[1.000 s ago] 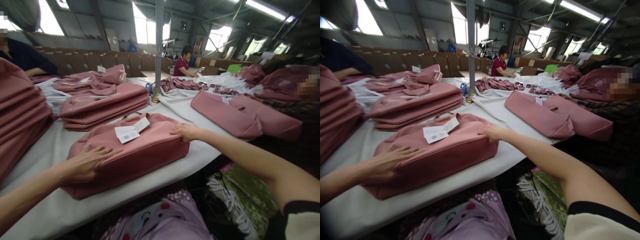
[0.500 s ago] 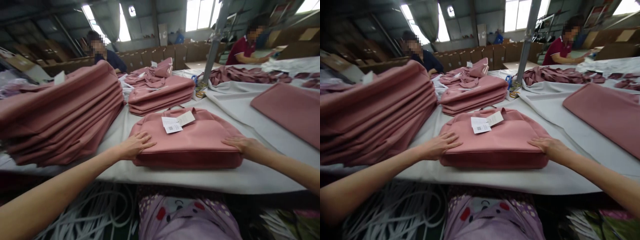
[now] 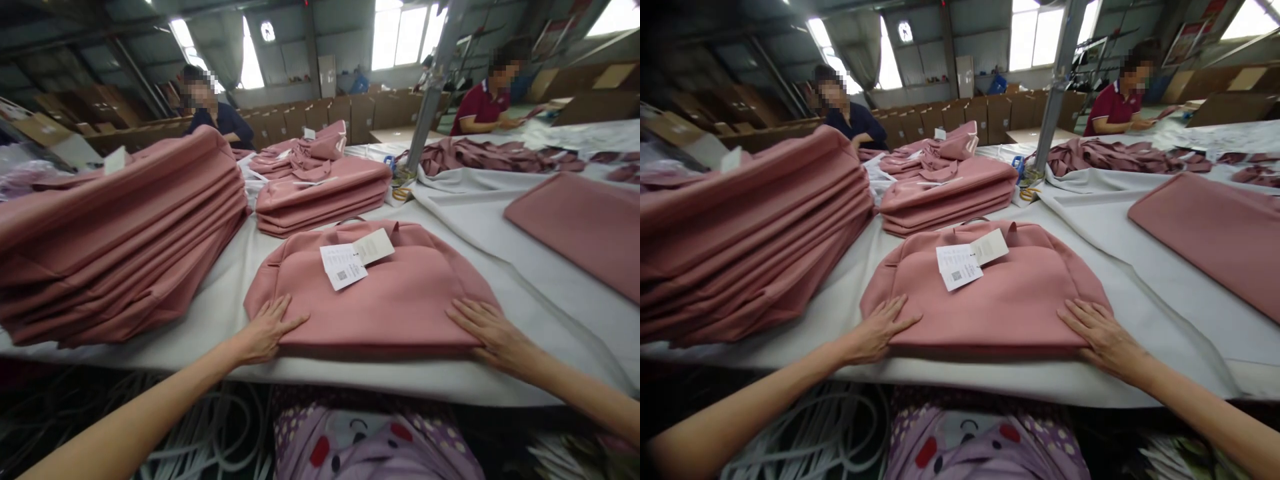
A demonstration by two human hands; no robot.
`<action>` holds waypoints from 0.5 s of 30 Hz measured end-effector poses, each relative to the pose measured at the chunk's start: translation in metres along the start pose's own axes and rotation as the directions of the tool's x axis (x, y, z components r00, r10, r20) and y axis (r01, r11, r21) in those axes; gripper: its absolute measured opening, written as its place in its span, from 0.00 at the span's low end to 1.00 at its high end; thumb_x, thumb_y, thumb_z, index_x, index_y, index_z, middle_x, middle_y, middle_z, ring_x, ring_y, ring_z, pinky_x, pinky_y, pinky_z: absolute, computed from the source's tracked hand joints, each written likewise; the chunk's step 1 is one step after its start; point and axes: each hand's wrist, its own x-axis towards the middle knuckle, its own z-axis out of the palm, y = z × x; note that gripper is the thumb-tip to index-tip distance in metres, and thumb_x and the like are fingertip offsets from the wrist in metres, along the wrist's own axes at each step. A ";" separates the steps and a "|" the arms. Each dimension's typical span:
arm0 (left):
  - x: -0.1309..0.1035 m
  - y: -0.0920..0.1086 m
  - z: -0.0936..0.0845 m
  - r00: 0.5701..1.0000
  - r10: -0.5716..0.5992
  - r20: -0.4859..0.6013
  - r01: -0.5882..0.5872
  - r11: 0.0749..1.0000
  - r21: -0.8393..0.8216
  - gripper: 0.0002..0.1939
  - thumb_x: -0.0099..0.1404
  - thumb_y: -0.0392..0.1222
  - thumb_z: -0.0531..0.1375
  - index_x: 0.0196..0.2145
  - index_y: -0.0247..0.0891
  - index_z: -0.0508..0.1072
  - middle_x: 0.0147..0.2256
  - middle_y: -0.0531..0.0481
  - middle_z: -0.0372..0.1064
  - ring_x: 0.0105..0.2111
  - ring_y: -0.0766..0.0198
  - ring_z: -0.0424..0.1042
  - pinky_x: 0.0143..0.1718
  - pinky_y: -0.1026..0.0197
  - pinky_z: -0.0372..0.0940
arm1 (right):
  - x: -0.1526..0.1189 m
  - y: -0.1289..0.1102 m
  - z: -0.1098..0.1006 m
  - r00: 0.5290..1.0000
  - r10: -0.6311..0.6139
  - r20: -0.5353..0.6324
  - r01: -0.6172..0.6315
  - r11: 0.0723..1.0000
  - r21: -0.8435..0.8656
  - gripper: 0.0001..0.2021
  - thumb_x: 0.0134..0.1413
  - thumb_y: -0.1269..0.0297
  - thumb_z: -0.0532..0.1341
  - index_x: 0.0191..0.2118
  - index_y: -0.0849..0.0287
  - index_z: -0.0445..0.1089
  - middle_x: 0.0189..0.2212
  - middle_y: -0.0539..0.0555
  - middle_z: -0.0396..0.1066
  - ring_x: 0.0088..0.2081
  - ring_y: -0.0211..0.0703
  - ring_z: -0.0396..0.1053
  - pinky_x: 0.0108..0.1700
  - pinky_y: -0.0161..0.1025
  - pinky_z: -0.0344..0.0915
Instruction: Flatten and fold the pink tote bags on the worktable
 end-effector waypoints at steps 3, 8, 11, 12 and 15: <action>-0.001 0.000 0.004 0.999 -0.012 -0.047 0.012 1.000 -0.002 0.48 0.52 0.35 0.59 0.66 0.53 0.42 0.68 0.39 0.21 0.66 0.37 0.31 0.62 0.36 0.42 | 0.004 -0.010 -0.005 0.999 0.035 0.006 -0.034 0.999 -0.022 0.34 0.55 0.60 0.58 0.66 0.57 0.50 0.64 0.62 0.53 0.64 0.59 0.49 0.61 0.60 0.49; 0.012 0.028 -0.030 0.994 -0.088 -0.061 0.087 0.996 -0.020 0.41 0.61 0.67 0.53 0.64 0.43 0.54 0.66 0.28 0.40 0.64 0.32 0.42 0.60 0.30 0.41 | 0.012 -0.022 -0.012 0.998 0.061 0.036 -0.059 0.997 -0.049 0.32 0.55 0.61 0.59 0.64 0.62 0.55 0.62 0.65 0.56 0.62 0.61 0.51 0.60 0.59 0.50; 0.039 0.068 -0.070 0.985 0.098 -0.141 -0.104 0.994 -0.034 0.38 0.64 0.69 0.46 0.64 0.45 0.56 0.67 0.31 0.36 0.66 0.37 0.38 0.62 0.32 0.36 | 0.014 -0.029 -0.014 0.995 0.097 0.039 -0.094 0.993 -0.066 0.31 0.54 0.63 0.60 0.64 0.62 0.56 0.62 0.66 0.56 0.62 0.62 0.51 0.60 0.61 0.48; 0.052 0.083 -0.081 0.968 0.197 -0.155 -0.206 0.978 -0.043 0.36 0.65 0.68 0.44 0.65 0.49 0.52 0.68 0.35 0.34 0.66 0.38 0.35 0.62 0.32 0.34 | 0.014 -0.033 -0.014 0.992 0.117 0.039 -0.114 0.991 -0.070 0.31 0.54 0.64 0.60 0.64 0.62 0.55 0.62 0.66 0.55 0.63 0.62 0.50 0.60 0.61 0.47; 0.088 0.119 -0.089 0.906 0.397 -0.147 -0.411 0.907 -0.086 0.32 0.67 0.65 0.43 0.66 0.59 0.43 0.69 0.45 0.31 0.66 0.38 0.30 0.61 0.29 0.32 | 0.009 -0.044 -0.015 0.983 0.180 0.026 -0.178 0.982 -0.071 0.33 0.53 0.64 0.60 0.64 0.63 0.54 0.63 0.66 0.52 0.64 0.63 0.45 0.61 0.62 0.44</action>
